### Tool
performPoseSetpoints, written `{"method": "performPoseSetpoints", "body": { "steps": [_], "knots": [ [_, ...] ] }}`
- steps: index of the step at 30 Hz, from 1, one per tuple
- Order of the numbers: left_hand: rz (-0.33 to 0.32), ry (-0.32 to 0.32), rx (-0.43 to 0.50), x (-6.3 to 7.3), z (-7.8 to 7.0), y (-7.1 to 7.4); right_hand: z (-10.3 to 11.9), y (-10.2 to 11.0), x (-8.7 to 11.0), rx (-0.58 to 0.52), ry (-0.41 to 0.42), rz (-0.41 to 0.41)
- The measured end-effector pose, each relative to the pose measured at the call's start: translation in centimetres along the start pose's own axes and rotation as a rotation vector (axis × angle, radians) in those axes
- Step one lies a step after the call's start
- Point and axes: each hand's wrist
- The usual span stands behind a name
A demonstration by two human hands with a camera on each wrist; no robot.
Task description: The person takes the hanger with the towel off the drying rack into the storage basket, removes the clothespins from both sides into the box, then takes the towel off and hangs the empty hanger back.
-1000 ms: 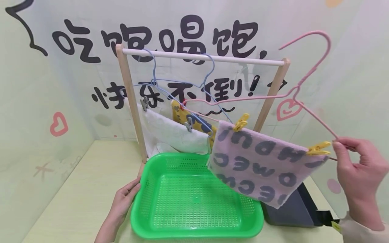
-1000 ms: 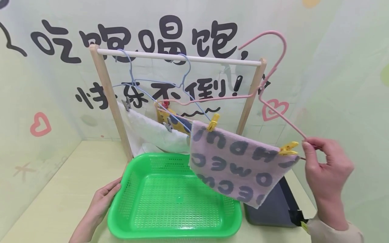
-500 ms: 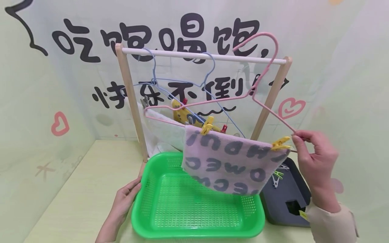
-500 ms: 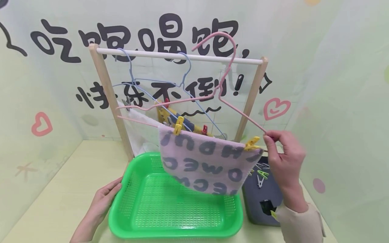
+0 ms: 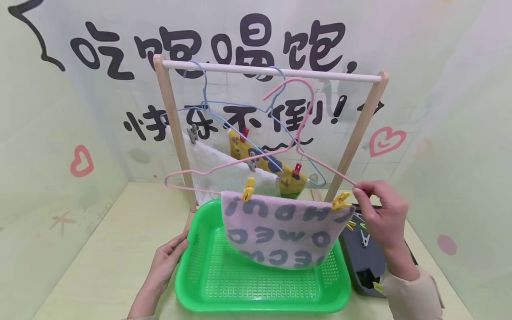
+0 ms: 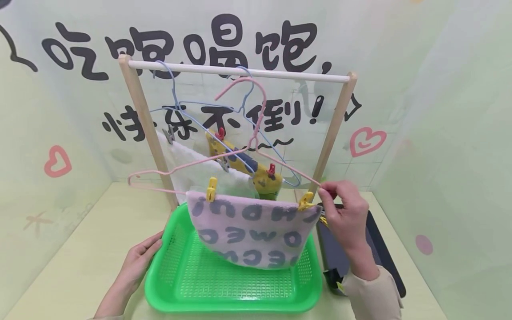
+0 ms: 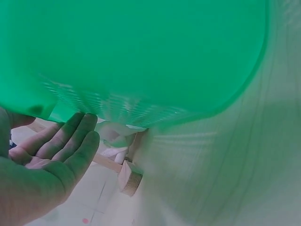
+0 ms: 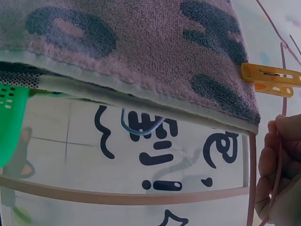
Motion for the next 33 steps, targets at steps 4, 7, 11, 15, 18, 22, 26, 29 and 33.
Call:
{"method": "performPoseSetpoints", "body": {
  "steps": [4, 7, 11, 15, 18, 22, 26, 29, 33],
  "knots": [
    [-0.009, 0.002, -0.042, 0.0, -0.2, 0.0, 0.0, -0.7, 1.2, -0.012, 0.0, 0.041],
    [-0.013, 0.0, -0.084, 0.0, -0.5, 0.0, 0.0, -1.3, 2.3, -0.008, -0.004, 0.073],
    [-0.013, 0.001, -0.097, -0.1, -0.6, -0.1, -0.1, -2.0, 3.9, 0.013, -0.013, 0.105],
    [-0.041, -0.021, -0.126, -0.1, -0.6, -0.2, -0.2, -2.8, 5.3, 0.031, -0.023, 0.132],
    [-0.082, -0.092, -0.144, 0.2, -0.8, -0.1, -0.1, -3.3, 6.0, 0.022, -0.036, 0.158],
    [-0.138, -0.193, -0.102, 1.3, -1.7, 0.0, 0.1, -3.7, 6.8, -0.008, -0.052, 0.181],
    [-0.11, -0.331, 0.159, 2.7, -2.7, 0.3, 0.1, -3.8, 7.2, -0.019, -0.058, 0.201],
    [0.057, -0.493, 0.452, 3.3, -3.3, 0.5, 0.0, -3.8, 7.2, -0.028, -0.067, 0.222],
    [0.205, -0.552, 0.606, 3.8, -4.0, 0.6, 0.1, -3.8, 7.1, -0.036, -0.084, 0.257]
  ]
}}
Point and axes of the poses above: each hand's wrist, its own x-axis away from the middle knuckle, its own y-axis out of the back of the hand, z = x × y
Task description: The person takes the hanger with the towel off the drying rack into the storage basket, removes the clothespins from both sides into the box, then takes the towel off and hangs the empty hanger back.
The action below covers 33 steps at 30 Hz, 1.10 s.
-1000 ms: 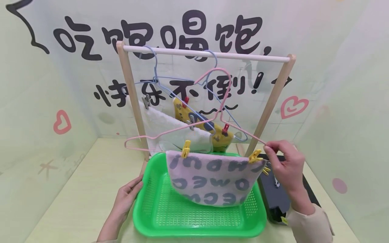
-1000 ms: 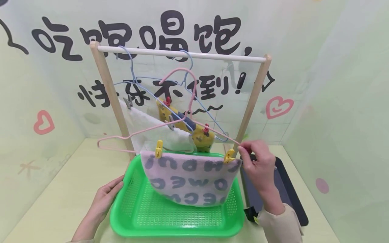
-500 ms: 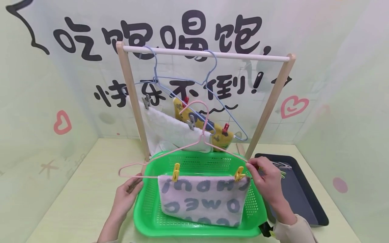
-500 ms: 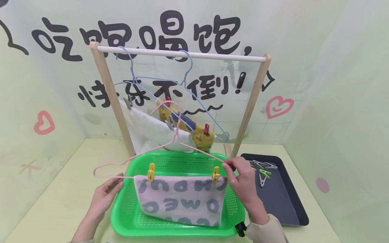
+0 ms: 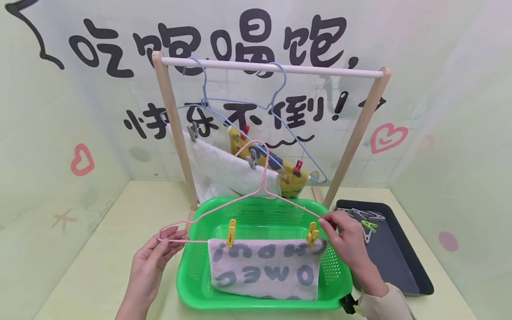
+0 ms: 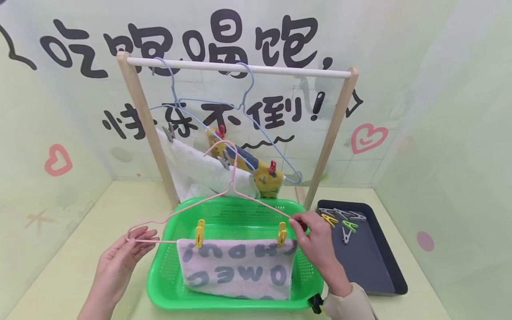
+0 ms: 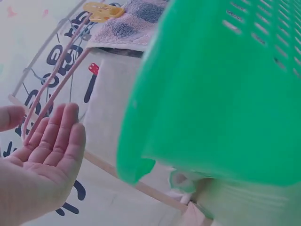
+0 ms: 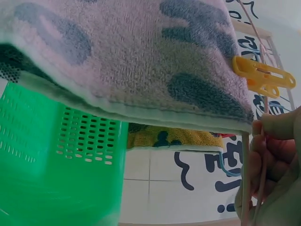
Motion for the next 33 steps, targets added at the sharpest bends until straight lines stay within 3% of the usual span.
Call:
{"method": "performPoseSetpoints", "body": {
  "steps": [5, 8, 11, 15, 19, 22, 26, 33],
  "knots": [
    [-0.11, 0.078, -0.059, 0.1, -0.7, -0.7, 0.3, 0.2, -0.3, 0.015, -0.039, 0.064],
    [-0.119, 0.108, -0.06, 0.1, -0.8, -0.7, 0.5, 0.3, -0.5, 0.036, -0.089, 0.11],
    [-0.083, 0.119, -0.038, 0.2, -0.8, -0.5, 0.6, 0.6, -0.6, 0.057, -0.15, 0.16],
    [0.032, 0.108, -0.002, 0.5, -0.9, 0.1, 1.0, 1.1, -0.4, 0.067, -0.213, 0.222],
    [0.161, 0.127, 0.034, 1.2, -1.2, 0.8, 1.5, 1.6, -0.1, 0.041, -0.232, 0.262],
    [0.219, 0.151, 0.063, 1.6, -1.4, 1.2, 1.7, 1.8, 0.0, 0.026, -0.222, 0.278],
    [0.226, 0.144, 0.066, 1.8, -1.5, 1.2, 1.6, 1.7, -0.1, 0.022, -0.185, 0.269],
    [0.23, 0.056, 0.072, 1.7, -1.5, 1.2, 1.3, 1.5, -0.5, 0.031, -0.104, 0.201]
  ]
}}
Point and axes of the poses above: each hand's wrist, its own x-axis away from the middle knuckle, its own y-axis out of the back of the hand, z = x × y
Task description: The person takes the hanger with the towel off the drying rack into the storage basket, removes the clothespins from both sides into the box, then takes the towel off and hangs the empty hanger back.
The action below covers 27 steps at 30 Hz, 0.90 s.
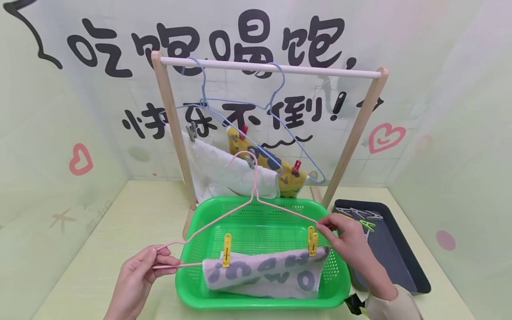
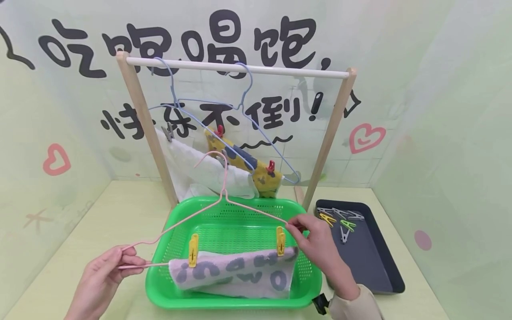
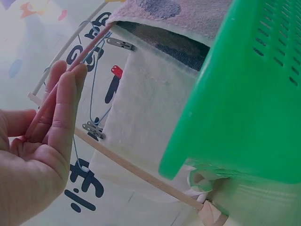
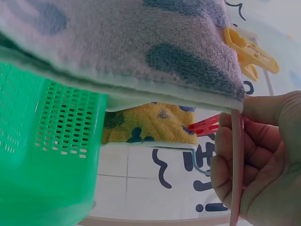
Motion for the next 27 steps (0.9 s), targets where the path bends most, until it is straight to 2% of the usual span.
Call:
{"method": "performPoseSetpoints", "body": {
  "steps": [3, 5, 13, 17, 20, 24, 27],
  "knots": [
    [0.019, -0.005, 0.039, 0.3, -0.1, 0.0, -0.1, -0.1, 0.1, -0.015, 0.031, -0.011],
    [0.016, 0.018, 0.062, 0.5, -0.3, 0.0, -0.1, -0.2, 0.4, -0.024, 0.039, -0.003],
    [0.078, 0.083, 0.119, 1.4, -0.3, 0.3, -0.4, -0.5, 1.2, -0.072, 0.016, 0.071],
    [0.066, 0.126, 0.152, 1.3, 0.1, 0.7, -0.5, -0.4, 1.3, -0.078, -0.008, 0.107],
    [0.035, 0.163, 0.163, 1.2, 0.2, 0.8, -0.7, -0.5, 1.2, -0.071, 0.004, 0.086],
    [0.012, 0.193, 0.147, 1.1, 0.4, 0.6, -0.9, -0.7, 1.1, -0.067, 0.093, -0.01],
    [-0.003, 0.218, 0.157, 1.1, 0.6, 0.5, -0.9, -0.6, 0.9, -0.102, 0.154, -0.017]
  ]
}}
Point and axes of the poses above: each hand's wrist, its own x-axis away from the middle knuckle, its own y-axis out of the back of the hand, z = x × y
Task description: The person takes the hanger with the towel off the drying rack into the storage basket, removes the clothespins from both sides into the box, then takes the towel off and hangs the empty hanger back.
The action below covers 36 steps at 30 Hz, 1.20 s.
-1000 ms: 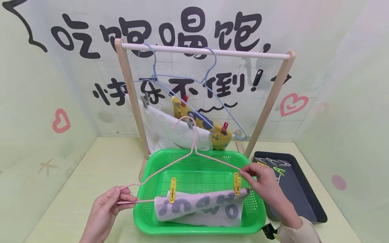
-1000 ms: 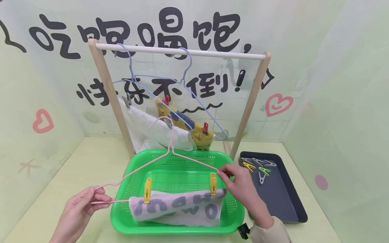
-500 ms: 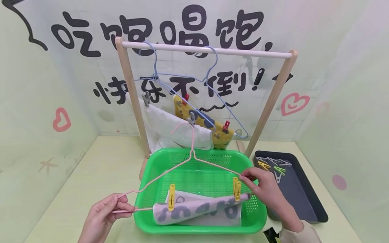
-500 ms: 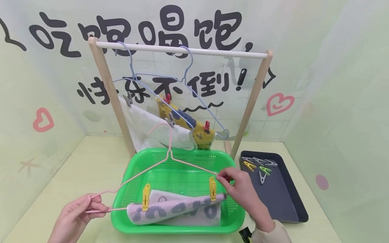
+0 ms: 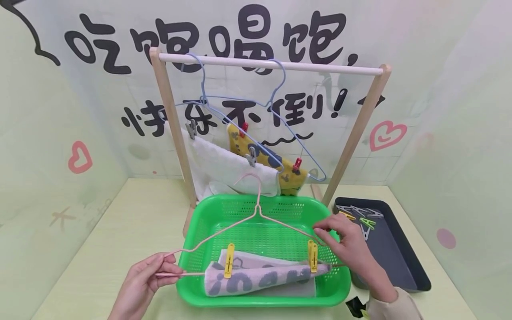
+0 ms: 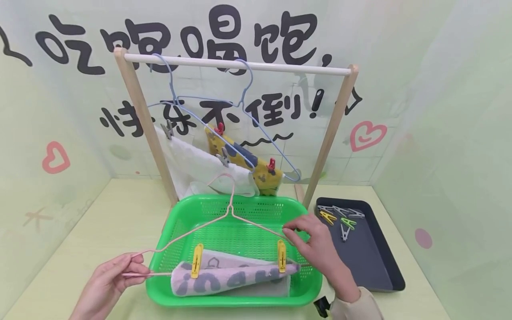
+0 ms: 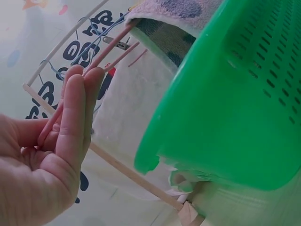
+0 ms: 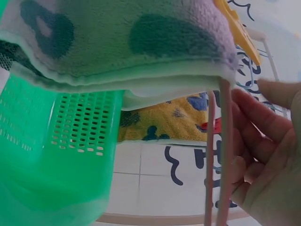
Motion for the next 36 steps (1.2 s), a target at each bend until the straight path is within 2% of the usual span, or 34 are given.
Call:
{"method": "performPoseSetpoints", "body": {
  "steps": [2, 7, 11, 17, 28, 32, 36],
  "knots": [
    [-0.011, 0.012, 0.019, 0.0, 0.0, 0.0, 0.1, 0.3, -0.1, -0.033, 0.01, 0.052],
    [-0.037, 0.026, 0.032, 0.0, 0.0, 0.0, 0.4, 1.0, -0.1, -0.037, -0.063, 0.236],
    [-0.053, 0.029, 0.026, 0.0, 0.1, 0.0, 0.2, 1.0, -0.1, -0.049, -0.065, 0.289],
    [-0.058, 0.025, 0.023, 0.0, 0.1, 0.0, -0.1, 0.5, 0.1, -0.206, -0.048, 0.278],
    [-0.081, 0.034, -0.015, -0.2, 0.1, 0.0, 0.2, 0.4, 0.1, -0.332, -0.176, 0.214],
    [-0.086, 0.038, -0.027, -0.3, 0.1, 0.0, 0.1, 0.6, 0.2, -0.419, -0.238, 0.189],
    [-0.089, 0.041, -0.026, -0.3, 0.2, 0.0, -0.1, 1.5, 0.3, -0.461, -0.378, 0.136]
  ]
}}
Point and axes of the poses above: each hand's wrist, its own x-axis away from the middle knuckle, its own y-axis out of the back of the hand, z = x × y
